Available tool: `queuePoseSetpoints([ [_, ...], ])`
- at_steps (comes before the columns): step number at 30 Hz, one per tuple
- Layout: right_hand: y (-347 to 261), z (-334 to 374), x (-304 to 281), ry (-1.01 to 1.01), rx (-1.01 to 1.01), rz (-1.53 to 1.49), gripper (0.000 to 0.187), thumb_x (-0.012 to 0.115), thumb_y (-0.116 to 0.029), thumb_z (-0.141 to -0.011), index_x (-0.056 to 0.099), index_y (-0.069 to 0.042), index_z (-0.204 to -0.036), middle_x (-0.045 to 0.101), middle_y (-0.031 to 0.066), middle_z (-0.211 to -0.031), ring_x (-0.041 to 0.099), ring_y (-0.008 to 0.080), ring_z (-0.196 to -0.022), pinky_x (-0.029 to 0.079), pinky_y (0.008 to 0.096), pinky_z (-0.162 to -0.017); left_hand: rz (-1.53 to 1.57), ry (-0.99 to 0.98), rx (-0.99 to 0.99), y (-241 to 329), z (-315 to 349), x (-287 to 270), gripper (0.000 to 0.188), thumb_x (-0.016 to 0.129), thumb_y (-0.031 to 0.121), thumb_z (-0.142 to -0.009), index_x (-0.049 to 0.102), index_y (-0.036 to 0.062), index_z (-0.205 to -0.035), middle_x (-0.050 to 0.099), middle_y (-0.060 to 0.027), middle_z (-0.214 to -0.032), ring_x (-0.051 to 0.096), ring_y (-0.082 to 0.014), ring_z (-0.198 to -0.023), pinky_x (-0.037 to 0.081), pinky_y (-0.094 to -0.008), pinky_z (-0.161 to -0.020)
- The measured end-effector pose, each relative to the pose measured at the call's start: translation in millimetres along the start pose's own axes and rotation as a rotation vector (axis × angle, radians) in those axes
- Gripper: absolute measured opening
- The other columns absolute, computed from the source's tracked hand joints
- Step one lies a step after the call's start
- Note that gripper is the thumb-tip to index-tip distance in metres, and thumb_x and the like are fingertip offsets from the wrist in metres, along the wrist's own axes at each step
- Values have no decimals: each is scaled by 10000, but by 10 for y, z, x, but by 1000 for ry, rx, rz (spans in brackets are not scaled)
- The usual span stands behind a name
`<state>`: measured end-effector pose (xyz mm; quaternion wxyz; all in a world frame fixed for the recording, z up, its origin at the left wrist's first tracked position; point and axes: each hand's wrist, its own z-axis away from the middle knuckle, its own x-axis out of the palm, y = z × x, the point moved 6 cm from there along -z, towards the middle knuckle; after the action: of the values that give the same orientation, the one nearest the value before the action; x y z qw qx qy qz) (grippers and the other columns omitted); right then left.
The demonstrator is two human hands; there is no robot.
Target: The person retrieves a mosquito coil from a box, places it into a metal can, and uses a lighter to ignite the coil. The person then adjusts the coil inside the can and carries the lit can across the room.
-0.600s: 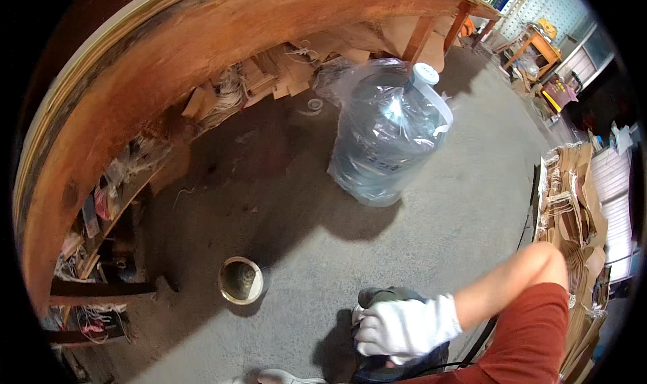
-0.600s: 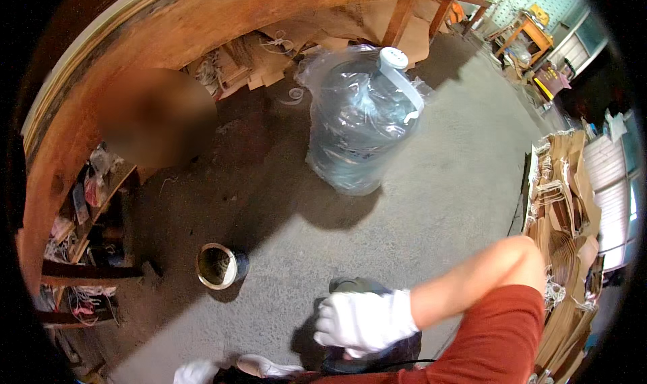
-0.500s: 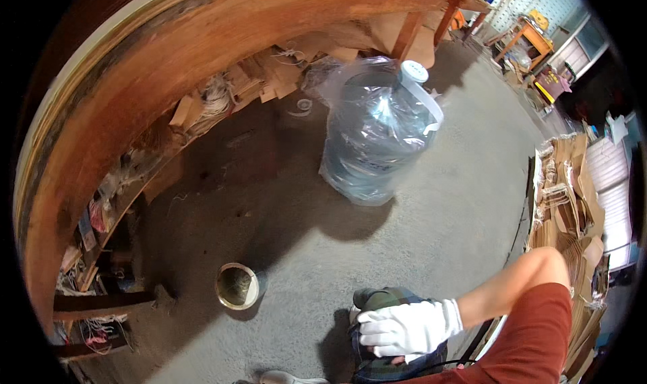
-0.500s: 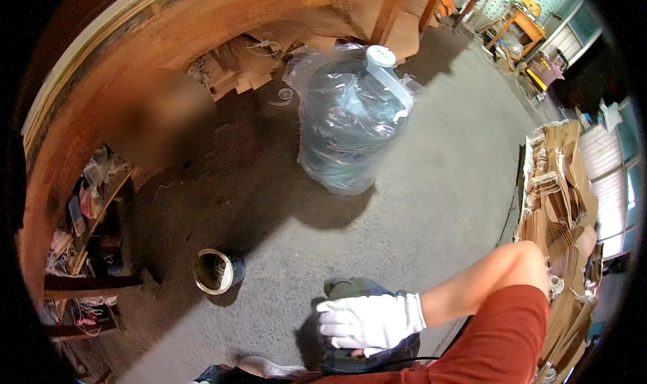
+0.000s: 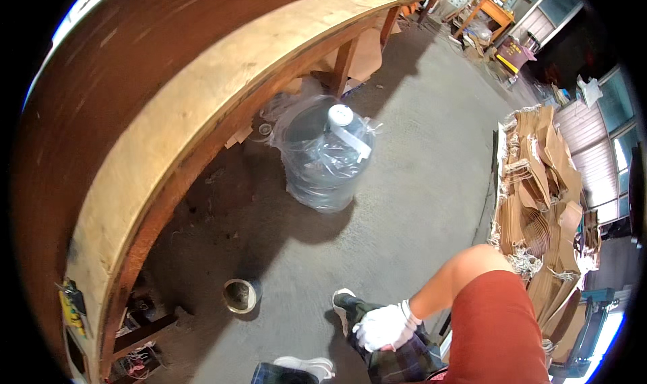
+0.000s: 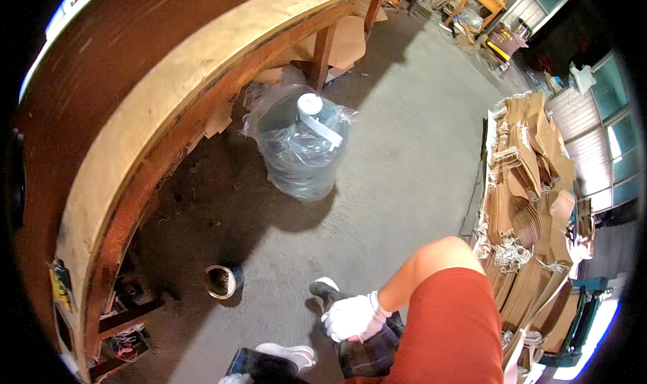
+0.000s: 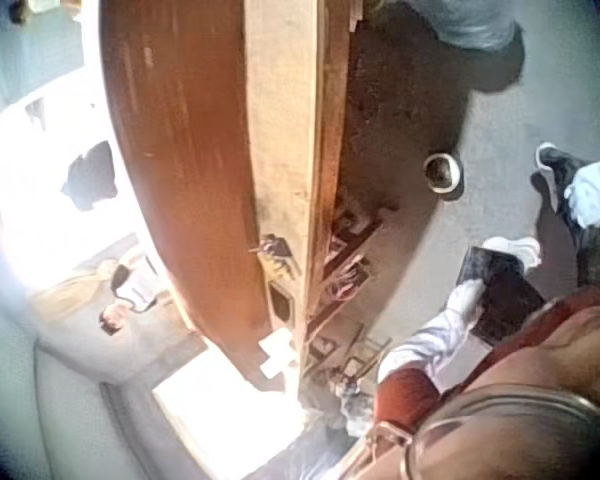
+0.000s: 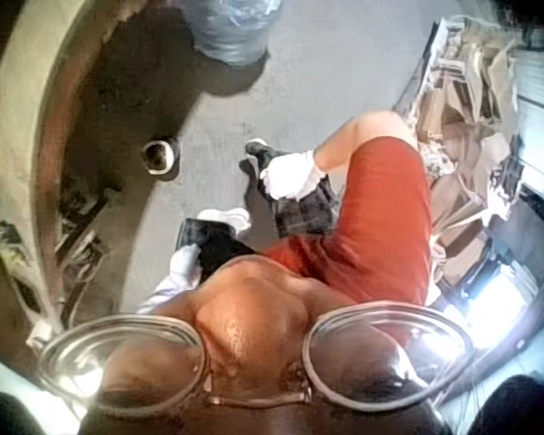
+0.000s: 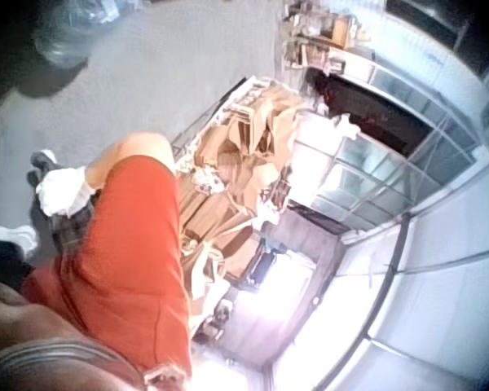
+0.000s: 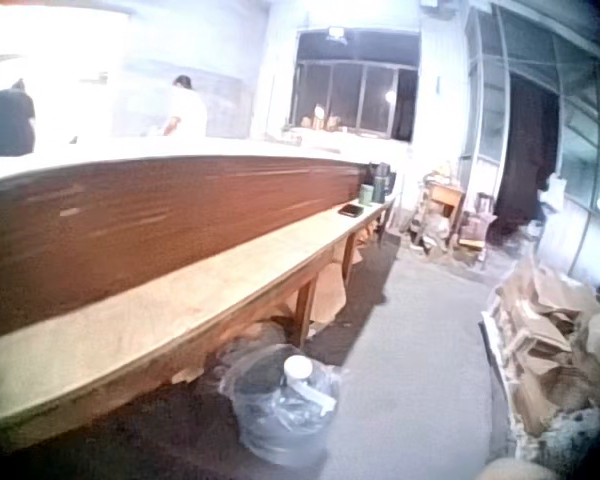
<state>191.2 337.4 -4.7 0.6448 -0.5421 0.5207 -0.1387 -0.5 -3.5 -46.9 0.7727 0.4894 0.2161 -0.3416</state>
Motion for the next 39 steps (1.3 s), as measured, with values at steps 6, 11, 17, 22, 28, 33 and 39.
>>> queuePoseSetpoints([
  [6, -393, 203, -44, 12, 92, 62, 297, 579, -283, -761, 570, -41, -933, 586, 151, -934, 556, 348, -933, 437, 455, -854, -429, -459, -319, 581, -176, -185, 256, 666, 328, -745, 678, 128, -903, 670, -161, -957, 656, -279, -895, 520, -394, -775],
  [11, -831, 247, 30, -84, 515, 273, 314, 567, -338, -831, 618, -60, -967, 623, 158, -962, 571, 333, -967, 433, 440, -880, -354, -898, -330, 1461, -386, -230, 355, 564, 414, -836, 687, 121, -993, 684, -142, -993, 668, -227, -909, 521, -386, -754],
  [17, -1809, 170, 83, 42, 1073, 191, 222, 552, -231, -802, 696, -69, -853, 690, 148, -892, 665, 307, -836, 505, 413, -726, -303, -624, 80, 3202, -970, -740, 316, 562, 312, -846, 690, 48, -963, 688, -135, -975, 665, -316, -917, 524, -422, -787],
  [22, -2303, 524, -243, -47, 1195, -22, 299, 530, -270, -768, 700, -75, -917, 687, 158, -996, 666, 298, -939, 529, 409, -796, -332, -495, -142, 2967, -711, -1626, 301, 549, 315, -838, 683, 62, -932, 684, -146, -958, 656, -323, -897, 515, -430, -794],
  [28, -2381, 1605, -360, -103, 1693, 117, 356, 471, -304, -830, 658, -125, -1074, 629, 142, -1167, 613, 290, -1064, 484, 407, -900, -318, -424, -428, 2394, 212, -2266, 286, 533, 319, -827, 675, 79, -894, 679, -159, -937, 646, -331, -873, 503, -440, -803],
  [33, -2318, 1644, -120, -215, 1757, -84, 441, 442, -315, -844, 614, -85, -1178, 592, 175, -1230, 557, 334, -1147, 443, 392, -965, -213, -387, -485, 2126, 686, -1907, 255, 556, 227, -824, 679, 58, -968, 697, -126, -948, 665, -274, -852, 516, -384, -785],
  [39, -2093, 598, -481, 156, 1481, -122, 472, 484, -362, -843, 596, -75, -1200, 595, 200, -1210, 559, 363, -1131, 437, 401, -962, 36, -295, -603, 2100, 1234, -1649, 255, 557, 213, -822, 679, 53, -978, 697, -122, -953, 663, -262, -856, 514, -372, -787],
])
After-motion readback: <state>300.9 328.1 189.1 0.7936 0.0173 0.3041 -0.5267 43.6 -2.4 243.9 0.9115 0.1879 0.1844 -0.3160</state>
